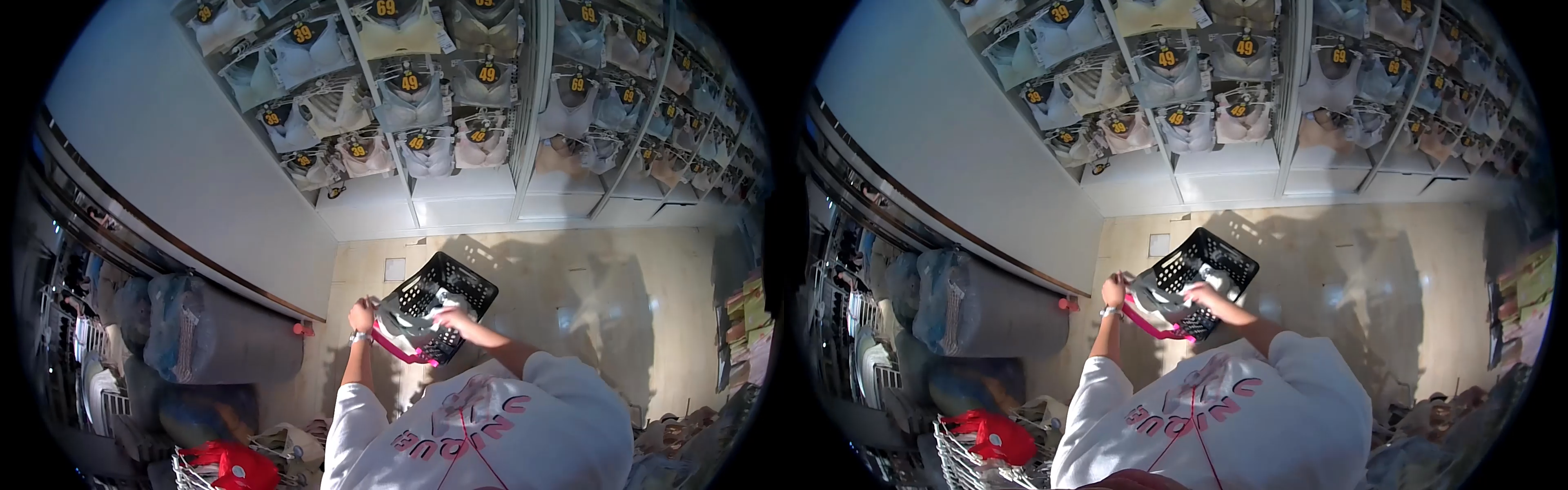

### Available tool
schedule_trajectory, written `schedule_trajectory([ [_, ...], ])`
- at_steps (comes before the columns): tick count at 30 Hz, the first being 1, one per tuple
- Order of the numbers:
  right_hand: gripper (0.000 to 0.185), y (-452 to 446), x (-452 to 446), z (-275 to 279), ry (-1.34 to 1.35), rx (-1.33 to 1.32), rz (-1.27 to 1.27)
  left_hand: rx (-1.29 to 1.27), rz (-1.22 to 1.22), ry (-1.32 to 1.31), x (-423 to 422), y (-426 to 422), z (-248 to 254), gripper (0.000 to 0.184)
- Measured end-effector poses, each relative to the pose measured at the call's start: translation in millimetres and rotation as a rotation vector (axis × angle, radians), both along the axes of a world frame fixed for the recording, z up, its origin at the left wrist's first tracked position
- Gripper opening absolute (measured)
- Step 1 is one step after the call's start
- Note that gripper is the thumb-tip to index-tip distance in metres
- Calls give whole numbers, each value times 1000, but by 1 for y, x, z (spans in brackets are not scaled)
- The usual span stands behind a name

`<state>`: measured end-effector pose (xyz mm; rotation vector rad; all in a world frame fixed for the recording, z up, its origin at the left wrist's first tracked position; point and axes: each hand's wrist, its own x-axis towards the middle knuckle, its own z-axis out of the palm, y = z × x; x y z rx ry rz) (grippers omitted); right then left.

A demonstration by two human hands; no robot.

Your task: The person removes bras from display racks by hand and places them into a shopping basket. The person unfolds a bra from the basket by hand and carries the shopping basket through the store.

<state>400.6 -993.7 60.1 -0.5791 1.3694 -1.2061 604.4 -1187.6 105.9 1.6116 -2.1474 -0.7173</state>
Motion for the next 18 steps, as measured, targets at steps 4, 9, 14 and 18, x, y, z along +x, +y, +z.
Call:
schedule_trajectory([
  [4,15,10,-84,47,-3,34,-361,253,90,507,-35,-35,-22,39],
  [9,40,9,-152,66,-116,-124,-493,255,-286,362,-79,-38,-10,37],
  [14,60,30,-217,161,23,-497,-469,421,-345,844,-135,-33,114,38],
  [18,48,46,-238,251,121,-601,-365,607,-772,1195,-168,-35,212,37],
])
